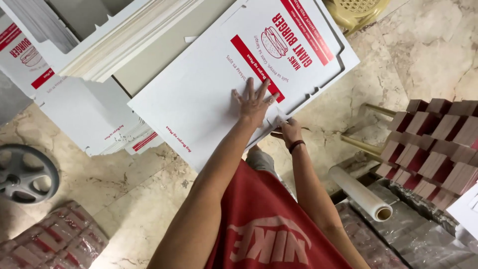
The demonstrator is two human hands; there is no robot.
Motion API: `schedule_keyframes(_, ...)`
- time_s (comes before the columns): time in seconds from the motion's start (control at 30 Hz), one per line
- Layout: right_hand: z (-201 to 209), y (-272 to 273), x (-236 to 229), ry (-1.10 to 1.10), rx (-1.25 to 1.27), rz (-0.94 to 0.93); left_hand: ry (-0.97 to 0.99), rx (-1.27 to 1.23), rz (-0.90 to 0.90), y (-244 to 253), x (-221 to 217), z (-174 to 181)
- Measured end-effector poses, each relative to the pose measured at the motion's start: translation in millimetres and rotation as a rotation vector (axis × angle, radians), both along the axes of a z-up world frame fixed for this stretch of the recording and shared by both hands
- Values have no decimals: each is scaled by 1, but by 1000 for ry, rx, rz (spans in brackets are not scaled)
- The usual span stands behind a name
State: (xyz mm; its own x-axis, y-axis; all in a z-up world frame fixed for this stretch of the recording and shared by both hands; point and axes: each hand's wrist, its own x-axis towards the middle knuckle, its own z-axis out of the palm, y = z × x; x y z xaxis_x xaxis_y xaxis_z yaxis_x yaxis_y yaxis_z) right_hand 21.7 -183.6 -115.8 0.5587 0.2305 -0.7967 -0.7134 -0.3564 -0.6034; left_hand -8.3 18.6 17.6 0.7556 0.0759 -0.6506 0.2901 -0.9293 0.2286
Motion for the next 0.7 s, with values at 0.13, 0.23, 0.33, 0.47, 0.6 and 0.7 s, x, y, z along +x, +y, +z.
schedule_keyframes(0.13, 17, 8, 2, 10, 17, 9, 27, 38, -11, 1, 5, 7)
schedule_keyframes(0.23, 9, 9, 2, -25, -21, 2, 37, 49, -25, -2, 6, -12)
schedule_keyframes(0.33, -56, 5, -8, -216, -148, 8, 41, 67, -26, -4, 9, -20)
schedule_keyframes(0.47, -38, 9, -12, -248, -188, -12, 38, 70, -34, 1, 7, 11)
schedule_keyframes(0.6, -15, 13, -5, -108, -19, -64, 11, -74, 71, 10, 16, 1)
schedule_keyframes(0.7, 34, 18, 3, 86, 118, -137, 22, -65, 164, -2, 19, 6)
